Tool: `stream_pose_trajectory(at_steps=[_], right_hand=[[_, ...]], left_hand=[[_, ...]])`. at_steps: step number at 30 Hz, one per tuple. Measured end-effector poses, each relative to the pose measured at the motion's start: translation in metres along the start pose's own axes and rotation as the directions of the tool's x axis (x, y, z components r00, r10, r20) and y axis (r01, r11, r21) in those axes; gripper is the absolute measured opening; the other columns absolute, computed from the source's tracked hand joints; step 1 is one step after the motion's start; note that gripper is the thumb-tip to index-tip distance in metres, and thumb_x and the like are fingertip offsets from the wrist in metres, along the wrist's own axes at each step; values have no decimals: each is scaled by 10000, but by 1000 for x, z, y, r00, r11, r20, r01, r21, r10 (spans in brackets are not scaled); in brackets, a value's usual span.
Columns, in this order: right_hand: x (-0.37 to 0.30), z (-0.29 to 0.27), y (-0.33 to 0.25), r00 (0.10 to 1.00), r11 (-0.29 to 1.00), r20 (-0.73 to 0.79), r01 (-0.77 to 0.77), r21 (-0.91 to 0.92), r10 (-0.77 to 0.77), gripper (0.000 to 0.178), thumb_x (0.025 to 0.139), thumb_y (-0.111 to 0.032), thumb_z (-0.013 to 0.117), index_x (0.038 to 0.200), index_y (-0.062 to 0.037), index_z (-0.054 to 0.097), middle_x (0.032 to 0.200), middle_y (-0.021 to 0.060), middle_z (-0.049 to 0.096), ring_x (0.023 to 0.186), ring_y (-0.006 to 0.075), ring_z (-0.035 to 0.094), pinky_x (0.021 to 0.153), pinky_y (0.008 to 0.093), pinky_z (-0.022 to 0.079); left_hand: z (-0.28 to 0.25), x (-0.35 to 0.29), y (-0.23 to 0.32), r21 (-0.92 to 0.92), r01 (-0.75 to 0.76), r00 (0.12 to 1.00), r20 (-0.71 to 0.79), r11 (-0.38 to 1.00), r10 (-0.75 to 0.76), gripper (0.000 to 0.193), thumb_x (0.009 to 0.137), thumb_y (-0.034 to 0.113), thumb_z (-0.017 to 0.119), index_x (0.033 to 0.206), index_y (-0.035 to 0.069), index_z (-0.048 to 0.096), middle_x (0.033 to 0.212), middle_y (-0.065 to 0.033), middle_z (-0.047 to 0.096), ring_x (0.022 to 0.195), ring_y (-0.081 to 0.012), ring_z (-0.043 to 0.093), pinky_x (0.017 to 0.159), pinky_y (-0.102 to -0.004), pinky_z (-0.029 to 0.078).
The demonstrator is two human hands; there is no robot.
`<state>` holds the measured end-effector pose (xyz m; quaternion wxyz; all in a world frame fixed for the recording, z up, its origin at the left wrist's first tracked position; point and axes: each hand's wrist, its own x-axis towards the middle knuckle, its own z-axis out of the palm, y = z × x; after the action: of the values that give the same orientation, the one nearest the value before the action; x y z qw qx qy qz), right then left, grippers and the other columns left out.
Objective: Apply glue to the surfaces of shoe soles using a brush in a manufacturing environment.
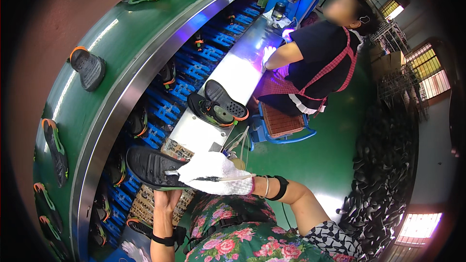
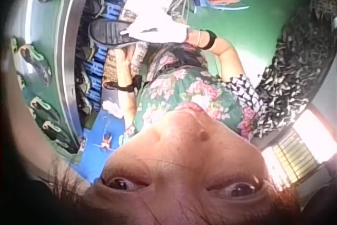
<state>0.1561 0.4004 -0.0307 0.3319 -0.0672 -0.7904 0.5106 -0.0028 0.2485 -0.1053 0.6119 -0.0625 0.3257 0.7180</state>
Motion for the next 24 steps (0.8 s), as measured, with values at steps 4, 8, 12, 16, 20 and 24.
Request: stream_pose_trajectory(at_steps=[4,8,12,16,20,24], right_hand=[[-1,0,-11,1000,1000,14,-1,-10,1,191,816,-80,741,1006,-67,744,1018,95,740,899,307,674,811,418,548],[-7,9,-20,999,997,-37,17,-79,-20,232,830,-71,751,1062,-62,748,957,94,733,847,283,664,751,395,545],[-9,11,-27,996,994,-81,32,-109,-41,278,806,-34,793,1081,-46,760,1067,110,753,857,265,702,724,369,565],[-3,12,-24,984,964,-111,112,-240,-142,274,791,-45,813,1058,-30,752,980,104,753,808,262,711,684,361,565],[10,0,-32,963,949,-110,217,-229,-247,259,780,-13,800,1034,-42,759,997,123,756,823,272,721,709,371,568],[24,2,-32,976,942,60,218,-255,-209,319,786,-11,783,1103,-32,765,1063,134,757,926,289,727,792,386,576]], left_hand=[[-32,-13,5,275,14,997,64,961,-33,536,1019,426,568,1412,62,548,1395,-161,611,1227,-358,627,1008,-542,552],[-57,-25,7,-245,12,995,-96,970,-37,684,985,622,502,1289,24,636,1310,-187,659,1131,-394,671,841,-608,609],[-24,-37,0,-442,-58,995,51,895,90,861,953,695,466,1460,-1,497,1414,-205,594,1249,-386,600,1127,-531,429],[-52,-23,-25,-349,-37,924,344,937,165,856,924,696,517,1477,42,489,1444,-175,572,1301,-378,550,1147,-543,388],[-8,-28,-21,-377,0,972,218,926,89,929,899,712,558,1542,63,388,1541,-180,462,1354,-386,505,1129,-575,414],[24,-22,-16,-403,41,975,216,914,51,984,899,719,568,1587,70,297,1601,-170,380,1418,-371,437,1171,-563,371]])
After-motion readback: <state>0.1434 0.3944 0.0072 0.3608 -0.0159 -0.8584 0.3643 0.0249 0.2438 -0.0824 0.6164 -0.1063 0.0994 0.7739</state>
